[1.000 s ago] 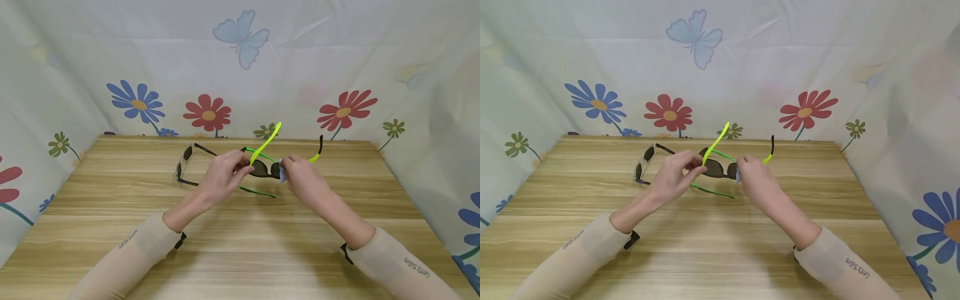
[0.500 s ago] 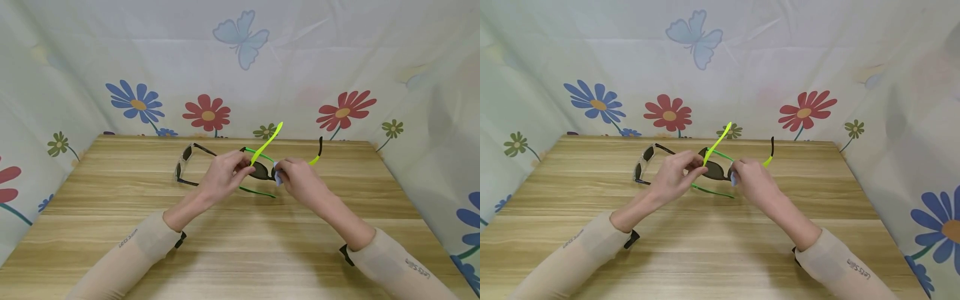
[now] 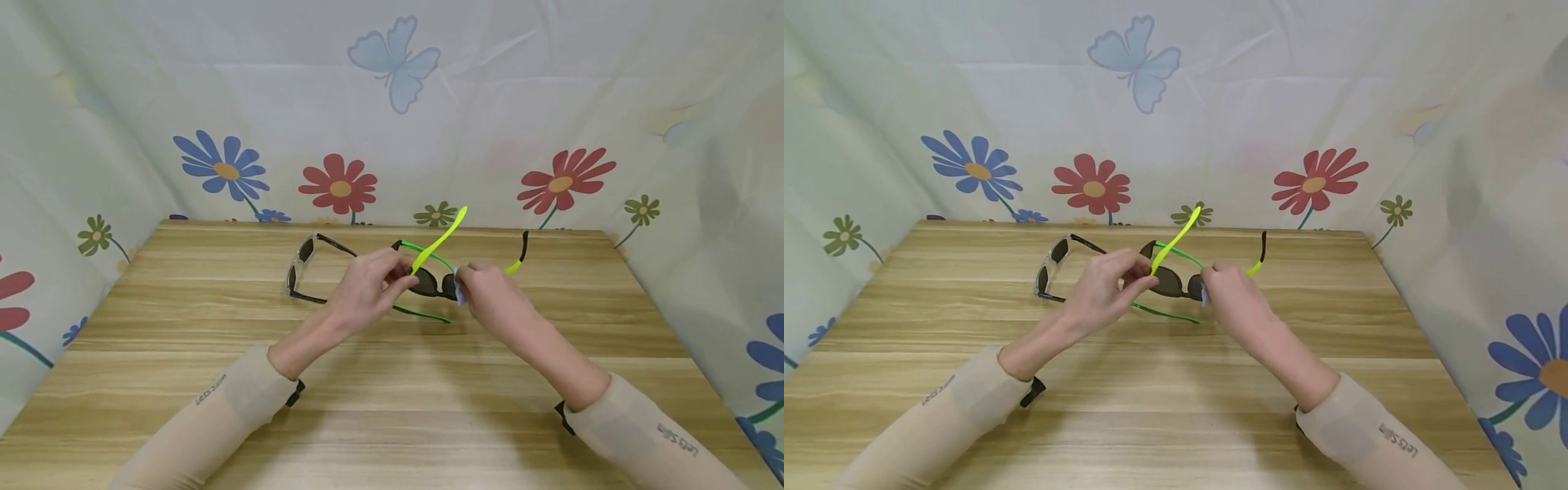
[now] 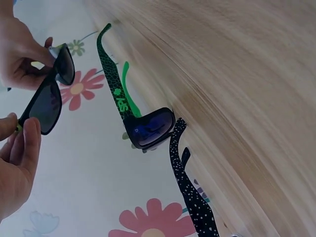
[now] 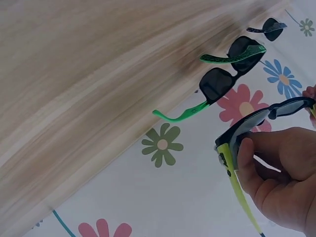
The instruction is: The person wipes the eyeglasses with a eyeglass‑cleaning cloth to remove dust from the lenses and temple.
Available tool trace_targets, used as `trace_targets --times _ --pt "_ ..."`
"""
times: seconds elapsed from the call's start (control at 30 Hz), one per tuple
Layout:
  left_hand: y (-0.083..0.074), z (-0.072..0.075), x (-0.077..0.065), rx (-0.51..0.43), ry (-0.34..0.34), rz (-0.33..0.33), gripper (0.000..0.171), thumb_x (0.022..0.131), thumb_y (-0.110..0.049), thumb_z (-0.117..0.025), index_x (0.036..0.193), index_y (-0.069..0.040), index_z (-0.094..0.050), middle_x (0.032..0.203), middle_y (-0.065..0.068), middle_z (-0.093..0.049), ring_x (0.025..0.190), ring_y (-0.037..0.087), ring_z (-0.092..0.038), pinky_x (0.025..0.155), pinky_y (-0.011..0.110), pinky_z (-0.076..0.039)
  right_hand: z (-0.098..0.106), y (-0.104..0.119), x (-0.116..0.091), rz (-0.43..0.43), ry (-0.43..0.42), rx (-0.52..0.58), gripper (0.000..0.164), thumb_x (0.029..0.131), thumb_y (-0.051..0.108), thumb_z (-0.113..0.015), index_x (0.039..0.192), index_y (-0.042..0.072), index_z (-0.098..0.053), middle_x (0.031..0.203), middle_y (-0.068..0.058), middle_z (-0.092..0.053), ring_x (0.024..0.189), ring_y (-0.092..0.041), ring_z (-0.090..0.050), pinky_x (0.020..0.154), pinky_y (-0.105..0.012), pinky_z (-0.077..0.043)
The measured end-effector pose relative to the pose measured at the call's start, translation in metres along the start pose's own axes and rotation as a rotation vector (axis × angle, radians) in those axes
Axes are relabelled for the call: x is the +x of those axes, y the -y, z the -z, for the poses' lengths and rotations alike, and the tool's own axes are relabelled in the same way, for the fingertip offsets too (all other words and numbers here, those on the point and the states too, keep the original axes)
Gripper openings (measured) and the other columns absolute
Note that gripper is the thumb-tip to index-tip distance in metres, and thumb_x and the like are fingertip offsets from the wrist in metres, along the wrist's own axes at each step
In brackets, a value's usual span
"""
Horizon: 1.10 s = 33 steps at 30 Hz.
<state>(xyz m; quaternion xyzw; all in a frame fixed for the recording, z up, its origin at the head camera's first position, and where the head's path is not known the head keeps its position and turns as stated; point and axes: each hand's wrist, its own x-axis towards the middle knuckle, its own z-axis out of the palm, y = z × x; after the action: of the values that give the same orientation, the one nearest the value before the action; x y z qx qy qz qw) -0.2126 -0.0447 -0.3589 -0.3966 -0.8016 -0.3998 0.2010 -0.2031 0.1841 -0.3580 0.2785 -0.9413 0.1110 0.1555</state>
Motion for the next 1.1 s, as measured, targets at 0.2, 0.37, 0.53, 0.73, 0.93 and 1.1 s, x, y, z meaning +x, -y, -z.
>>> trace_targets --times 0.2,0.37,0.53,0.73,0.93,1.1 --pt "0.001 0.001 -0.001 0.013 0.016 0.018 0.008 0.087 -0.01 -0.072 0.09 -0.005 -0.066 0.08 -0.002 -0.059 0.068 0.002 -0.057 0.061 0.013 -0.049 -0.003 -0.004 -0.002 0.009 0.014 -0.023 0.013 0.083 -0.008 -0.066 0.075 0.0 -0.062 0.068 -0.004 -0.05 0.065 -0.02 -0.055 0.054 -0.028 -0.046" --pt "0.004 0.001 -0.001 0.002 0.025 0.034 0.009 0.087 -0.01 -0.072 0.091 -0.004 -0.066 0.081 -0.002 -0.06 0.068 0.002 -0.058 0.062 0.014 -0.049 -0.001 -0.005 -0.002 0.017 0.001 0.001 0.008 0.085 -0.009 -0.063 0.079 -0.003 -0.063 0.072 -0.006 -0.055 0.067 -0.02 -0.057 0.057 -0.029 -0.049" --pt "0.006 0.003 -0.001 0.006 0.032 0.053 0.009 0.087 -0.009 -0.072 0.092 -0.004 -0.066 0.081 -0.002 -0.06 0.068 0.002 -0.057 0.061 0.014 -0.049 0.001 -0.004 -0.004 0.022 -0.048 0.04 0.006 0.087 -0.006 -0.065 0.093 -0.008 -0.066 0.085 -0.013 -0.062 0.077 -0.023 -0.062 0.064 -0.031 -0.054" --pt "0.005 0.003 0.0 0.002 0.039 0.054 0.009 0.087 -0.01 -0.071 0.093 -0.005 -0.066 0.082 -0.002 -0.06 0.069 0.002 -0.058 0.062 0.015 -0.049 0.002 0.003 -0.004 0.052 -0.155 0.116 0.012 0.087 -0.001 -0.068 0.098 -0.004 -0.066 0.094 -0.011 -0.062 0.086 -0.024 -0.062 0.071 -0.034 -0.055" --pt "0.004 0.001 0.001 -0.008 0.034 0.023 0.009 0.088 -0.011 -0.07 0.094 -0.005 -0.067 0.083 -0.002 -0.06 0.071 0.002 -0.058 0.064 0.014 -0.049 0.002 0.013 -0.002 0.132 -0.209 0.191 0.012 0.086 0.003 -0.071 0.097 0.001 -0.068 0.094 -0.006 -0.064 0.083 -0.019 -0.06 0.066 -0.03 -0.052" --pt "0.002 0.0 0.001 -0.032 0.034 0.007 0.011 0.088 -0.01 -0.07 0.097 -0.004 -0.067 0.085 -0.002 -0.061 0.072 0.001 -0.058 0.064 0.014 -0.05 0.0 0.018 -0.001 0.173 -0.212 0.238 0.013 0.084 0.006 -0.074 0.096 0.005 -0.069 0.093 -0.002 -0.067 0.087 -0.017 -0.058 0.069 -0.031 -0.051"
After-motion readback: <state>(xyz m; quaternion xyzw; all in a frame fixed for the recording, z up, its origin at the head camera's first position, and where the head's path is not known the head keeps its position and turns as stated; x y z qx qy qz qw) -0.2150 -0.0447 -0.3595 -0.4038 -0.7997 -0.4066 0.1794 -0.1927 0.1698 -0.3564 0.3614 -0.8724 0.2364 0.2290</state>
